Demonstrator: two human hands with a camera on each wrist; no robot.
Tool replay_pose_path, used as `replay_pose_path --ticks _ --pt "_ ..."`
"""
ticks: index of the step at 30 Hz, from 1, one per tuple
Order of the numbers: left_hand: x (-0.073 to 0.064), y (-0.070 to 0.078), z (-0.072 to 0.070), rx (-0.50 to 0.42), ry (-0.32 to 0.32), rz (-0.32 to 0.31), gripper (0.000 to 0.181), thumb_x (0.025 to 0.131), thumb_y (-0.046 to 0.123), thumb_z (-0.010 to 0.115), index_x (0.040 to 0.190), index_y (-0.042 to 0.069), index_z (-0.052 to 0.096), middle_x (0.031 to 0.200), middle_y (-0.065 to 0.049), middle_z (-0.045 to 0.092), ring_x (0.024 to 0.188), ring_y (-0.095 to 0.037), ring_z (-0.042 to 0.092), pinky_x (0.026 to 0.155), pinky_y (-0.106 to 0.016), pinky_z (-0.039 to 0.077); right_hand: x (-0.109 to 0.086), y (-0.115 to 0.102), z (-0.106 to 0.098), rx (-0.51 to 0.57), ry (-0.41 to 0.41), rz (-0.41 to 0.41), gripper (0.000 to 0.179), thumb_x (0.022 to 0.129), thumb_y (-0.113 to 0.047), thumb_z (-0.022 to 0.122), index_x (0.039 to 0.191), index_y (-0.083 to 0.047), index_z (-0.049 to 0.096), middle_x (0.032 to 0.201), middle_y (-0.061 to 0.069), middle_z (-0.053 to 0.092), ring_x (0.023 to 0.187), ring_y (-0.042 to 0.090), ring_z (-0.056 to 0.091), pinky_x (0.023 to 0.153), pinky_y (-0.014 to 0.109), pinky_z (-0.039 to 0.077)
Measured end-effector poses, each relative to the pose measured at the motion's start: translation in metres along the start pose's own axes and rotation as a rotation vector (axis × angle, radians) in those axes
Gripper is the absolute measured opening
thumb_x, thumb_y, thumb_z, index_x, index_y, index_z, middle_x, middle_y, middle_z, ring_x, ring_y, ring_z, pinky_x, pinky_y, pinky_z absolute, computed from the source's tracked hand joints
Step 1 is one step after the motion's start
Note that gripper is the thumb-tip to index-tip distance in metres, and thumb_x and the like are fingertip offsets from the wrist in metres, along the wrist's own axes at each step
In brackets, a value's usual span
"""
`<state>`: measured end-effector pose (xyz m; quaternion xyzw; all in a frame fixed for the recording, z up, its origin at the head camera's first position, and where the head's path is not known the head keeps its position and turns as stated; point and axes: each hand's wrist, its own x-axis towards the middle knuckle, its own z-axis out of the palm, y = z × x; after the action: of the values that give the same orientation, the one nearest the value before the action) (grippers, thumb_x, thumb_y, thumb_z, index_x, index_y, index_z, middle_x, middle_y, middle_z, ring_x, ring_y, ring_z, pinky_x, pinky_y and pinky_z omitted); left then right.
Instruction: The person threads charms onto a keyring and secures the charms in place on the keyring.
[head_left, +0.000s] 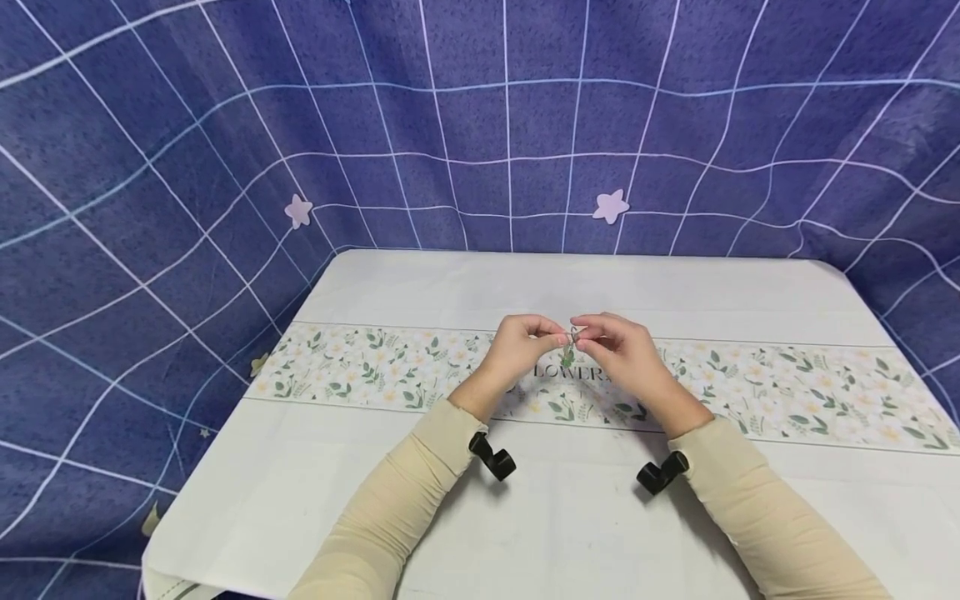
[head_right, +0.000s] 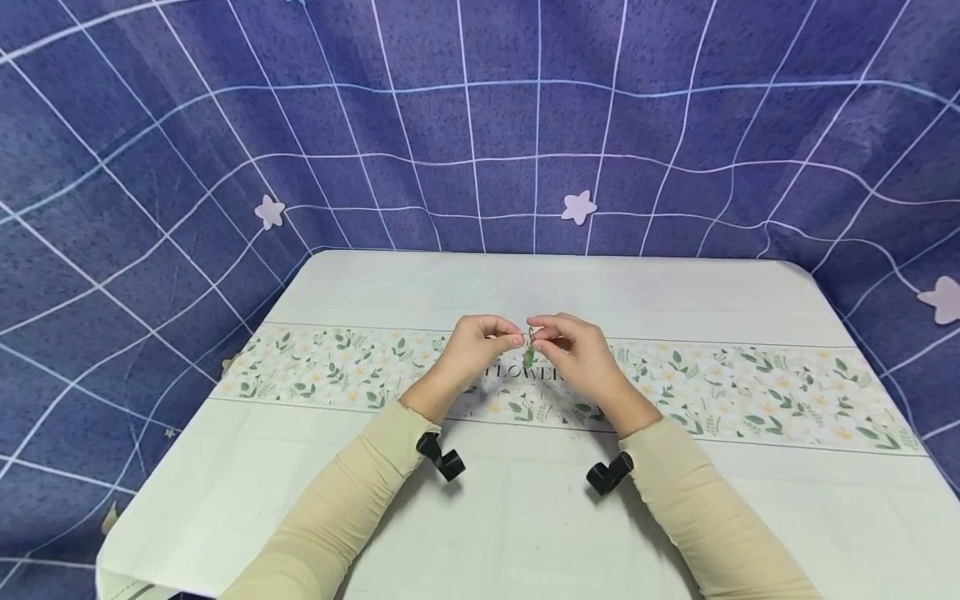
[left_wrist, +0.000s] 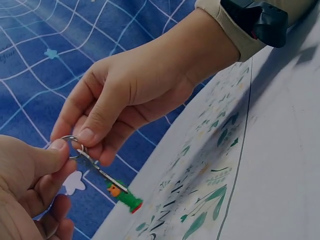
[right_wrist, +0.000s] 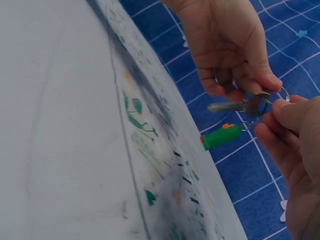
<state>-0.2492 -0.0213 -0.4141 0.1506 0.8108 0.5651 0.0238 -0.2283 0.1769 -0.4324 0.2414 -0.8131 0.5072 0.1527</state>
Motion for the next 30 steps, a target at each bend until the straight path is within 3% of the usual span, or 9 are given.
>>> replay_pose_path --ticks 6,12,18,22,26,30 --pt "0.0018 0.0018 -0.0032 -0.016 -0.065 -0.027 0.011 0.092 0.016 0.076 0.093 0.005 0.077 0.089 -0.001 0.072 0.086 -0.013 0.060 0.077 -0.028 0.048 0.0019 -0.0019 -0.0052 0.035 -0.054 0.051 0.025 0.092 -0.004 0.072 0.117 -0.002 0.073 0.098 0.009 0.071 0.087 0.010 0.066 0.078 0.018 0.055" --pt "0.0033 0.0000 -0.0056 -0.099 -0.125 -0.077 0.013 0.093 0.014 0.075 0.097 0.002 0.076 0.090 -0.004 0.072 0.087 -0.013 0.063 0.083 -0.029 0.050 0.0024 -0.0005 -0.0060 0.030 -0.060 0.022 0.021 0.092 -0.005 0.073 0.112 -0.004 0.075 0.100 0.007 0.071 0.084 0.011 0.064 0.073 0.018 0.053" --pt "0.0035 -0.0009 -0.0081 -0.181 -0.168 -0.149 0.015 0.093 0.013 0.075 0.100 0.000 0.075 0.091 0.000 0.071 0.090 -0.013 0.062 0.094 -0.040 0.049 0.0020 -0.0003 -0.0062 0.090 -0.060 -0.039 0.019 0.091 0.004 0.071 0.109 0.000 0.074 0.114 0.013 0.066 0.100 0.013 0.062 0.087 0.019 0.052" --pt "0.0031 -0.0002 -0.0094 -0.193 -0.185 -0.170 0.017 0.094 0.014 0.074 0.101 -0.001 0.074 0.087 0.002 0.071 0.088 -0.012 0.060 0.086 -0.032 0.048 0.0013 -0.0007 -0.0070 0.170 -0.102 -0.020 0.019 0.094 0.004 0.067 0.111 0.001 0.072 0.127 0.018 0.066 0.111 0.013 0.064 0.094 0.022 0.051" --pt "0.0027 0.0007 -0.0097 -0.203 -0.184 -0.181 0.018 0.094 0.014 0.074 0.102 -0.002 0.074 0.086 0.004 0.071 0.086 -0.012 0.057 0.077 -0.028 0.044 0.0005 -0.0012 -0.0069 0.184 -0.126 0.013 0.021 0.097 0.000 0.064 0.117 0.000 0.070 0.121 0.017 0.070 0.104 0.009 0.068 0.090 0.022 0.053" --pt "0.0028 0.0009 -0.0093 -0.218 -0.180 -0.187 0.018 0.094 0.014 0.074 0.101 -0.002 0.074 0.087 0.003 0.071 0.087 -0.012 0.057 0.077 -0.027 0.043 0.0005 -0.0013 -0.0061 0.177 -0.107 -0.005 0.021 0.096 0.003 0.065 0.116 0.003 0.070 0.116 0.019 0.070 0.099 0.010 0.069 0.086 0.022 0.055"
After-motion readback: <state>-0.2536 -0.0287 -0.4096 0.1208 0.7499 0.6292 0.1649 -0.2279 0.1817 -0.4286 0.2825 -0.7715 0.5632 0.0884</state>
